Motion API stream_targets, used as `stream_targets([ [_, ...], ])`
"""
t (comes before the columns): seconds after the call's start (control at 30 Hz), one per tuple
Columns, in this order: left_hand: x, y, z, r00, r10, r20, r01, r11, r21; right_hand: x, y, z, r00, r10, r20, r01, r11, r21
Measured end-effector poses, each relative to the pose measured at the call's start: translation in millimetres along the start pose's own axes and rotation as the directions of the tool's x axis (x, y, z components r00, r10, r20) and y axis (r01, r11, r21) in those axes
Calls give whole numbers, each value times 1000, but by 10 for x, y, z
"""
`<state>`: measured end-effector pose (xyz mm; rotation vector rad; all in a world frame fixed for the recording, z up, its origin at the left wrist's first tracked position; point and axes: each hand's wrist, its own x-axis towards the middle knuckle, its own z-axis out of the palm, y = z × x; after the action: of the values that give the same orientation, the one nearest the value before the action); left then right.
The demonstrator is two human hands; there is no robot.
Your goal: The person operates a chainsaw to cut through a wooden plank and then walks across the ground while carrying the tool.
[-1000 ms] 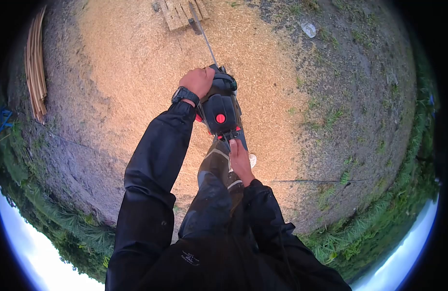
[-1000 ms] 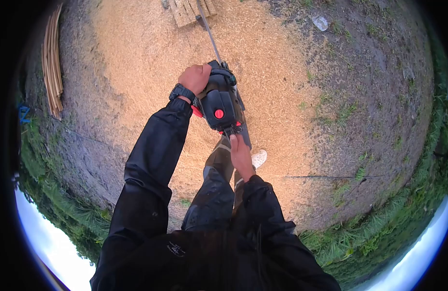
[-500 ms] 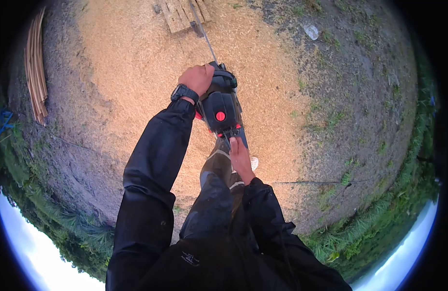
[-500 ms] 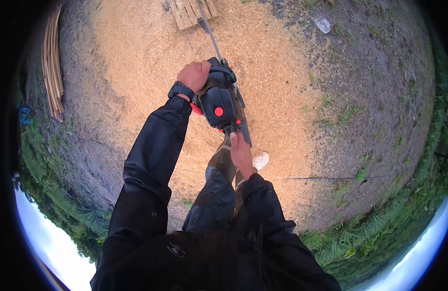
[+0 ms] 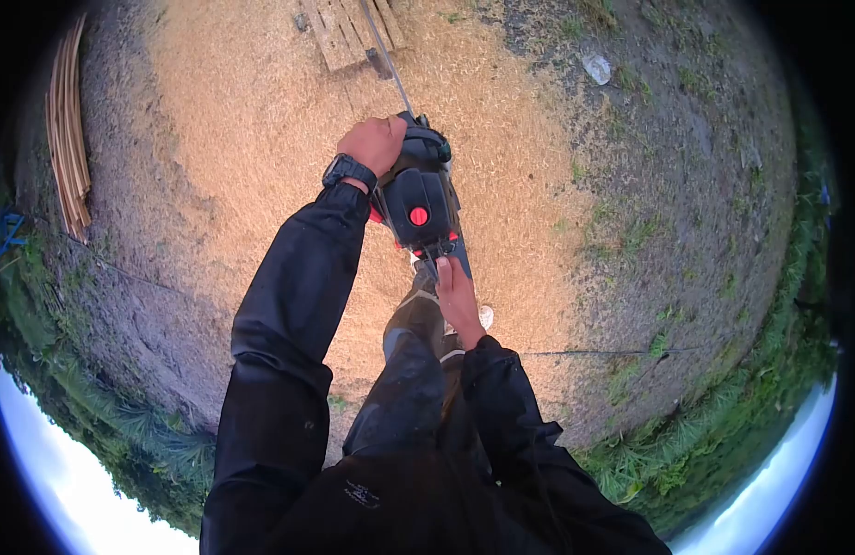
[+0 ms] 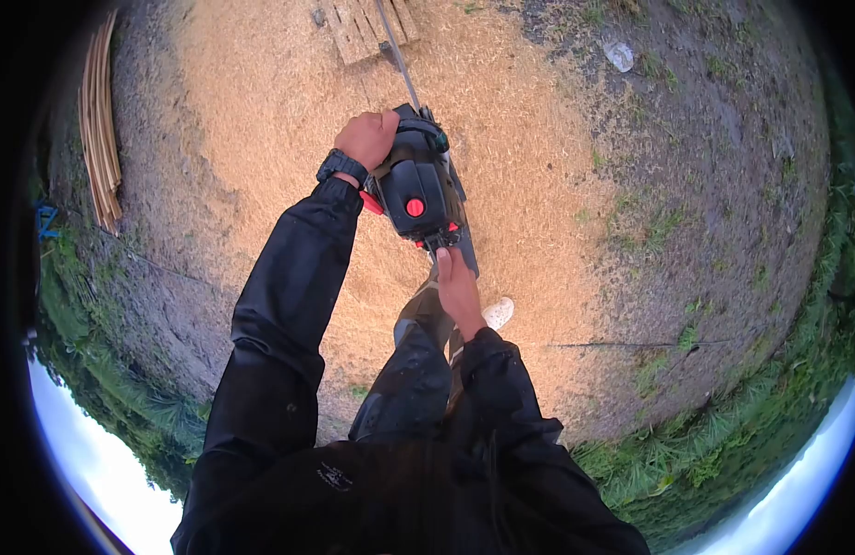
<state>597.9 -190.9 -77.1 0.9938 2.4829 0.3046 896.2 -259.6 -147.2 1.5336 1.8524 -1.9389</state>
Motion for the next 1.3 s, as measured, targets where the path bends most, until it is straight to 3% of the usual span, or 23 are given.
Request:
stream_targets([
  [0.1, 70, -49, 61, 1000, -25, 2, 24, 999, 45, 21, -13, 0, 1000, 8, -1, -8, 1000, -5],
  [0.27, 332, -302, 178, 984, 180, -12, -174, 965, 198, 151, -48, 48, 1000, -15, -10, 15, 1000, 16],
  [0.57, 489, -141, -202, 998, 63, 18, -65, 990, 121, 339, -360, 89, 1000, -15, -9, 15, 1000, 5],
  [1.1, 1008, -350, -379, 999, 28, 17, -29, 995, 96, 616, -836, 185, 1000, 14, -12, -14, 1000, 7],
  [1.17, 912, -230, -495, 999, -7, -37, 6, 1000, -13, 615, -821, 206, 1000, 9, -23, -9, 1000, 2],
  [1.3, 978, -250, -557, 1000, 10, -26, -10, 1000, -3, 646, -888, 232, 1000, 23, -19, -23, 1000, -18],
])
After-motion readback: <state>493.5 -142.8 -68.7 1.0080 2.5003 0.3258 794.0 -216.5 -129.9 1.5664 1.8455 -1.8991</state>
